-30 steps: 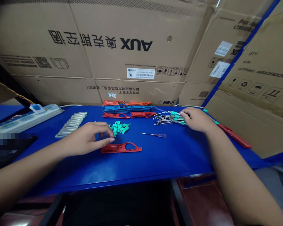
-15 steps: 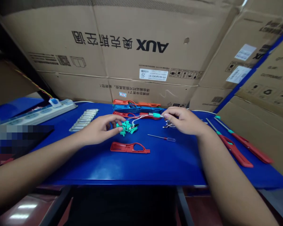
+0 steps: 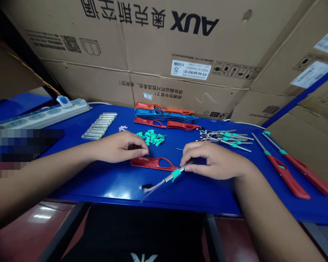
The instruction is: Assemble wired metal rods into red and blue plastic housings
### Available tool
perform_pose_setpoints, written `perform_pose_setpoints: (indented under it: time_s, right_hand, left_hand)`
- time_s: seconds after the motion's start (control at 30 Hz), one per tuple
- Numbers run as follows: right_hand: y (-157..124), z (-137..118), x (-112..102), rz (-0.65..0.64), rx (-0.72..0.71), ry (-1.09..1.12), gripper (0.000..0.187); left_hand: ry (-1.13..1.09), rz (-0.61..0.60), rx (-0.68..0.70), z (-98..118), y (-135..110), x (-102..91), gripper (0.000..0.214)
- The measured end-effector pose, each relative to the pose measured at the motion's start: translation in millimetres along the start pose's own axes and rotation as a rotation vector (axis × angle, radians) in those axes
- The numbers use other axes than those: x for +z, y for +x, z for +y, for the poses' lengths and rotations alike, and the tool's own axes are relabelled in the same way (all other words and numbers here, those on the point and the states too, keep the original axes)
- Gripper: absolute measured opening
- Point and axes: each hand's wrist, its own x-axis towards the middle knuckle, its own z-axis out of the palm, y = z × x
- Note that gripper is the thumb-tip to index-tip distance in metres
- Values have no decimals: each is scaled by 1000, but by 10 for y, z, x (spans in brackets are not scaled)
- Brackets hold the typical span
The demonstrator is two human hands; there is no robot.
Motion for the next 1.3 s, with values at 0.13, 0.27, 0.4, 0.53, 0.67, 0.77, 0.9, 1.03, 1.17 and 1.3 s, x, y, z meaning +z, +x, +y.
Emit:
perform_pose_setpoints:
  time_s: [0.13, 0.27, 0.4, 0.53, 0.67, 0.77, 0.9, 1.03, 1.17, 1.3]
  right_hand:
    - [3, 1, 27, -135, 46, -8, 15]
    - [6, 33, 70, -172, 105, -112, 12]
    - [-13, 55, 65, -231, 201, -147, 10]
    - [32, 23, 90, -169, 164, -171, 16]
    - [216, -51, 272, 34, -6, -188, 19]
    - [364, -90, 469, 87, -94, -212, 24]
    - [457, -92, 634, 126, -117, -250, 26]
    - [482, -51, 657, 221, -154, -253, 21]
    - [512, 20, 659, 282, -176, -219, 20]
    - [544, 69, 688, 329, -185, -182, 19]
  left_hand:
    - [188, -1, 126, 36, 9, 37, 21]
    - [230, -50, 180, 117, -18, 79, 18]
    - [258, -143, 209, 209, -67, 138, 13]
    - [348, -120, 141, 242, -76, 178, 15]
    - [374, -85, 107, 229, -62, 184, 15]
    - [380, -91, 129, 222, -62, 213, 9]
    - [386, -28, 142, 224, -64, 260, 5]
    - [382, 58, 138, 233, -56, 246, 7]
    - [350, 119, 144, 226, -41, 209, 9]
    - [349, 98, 139, 167, -20, 152, 12]
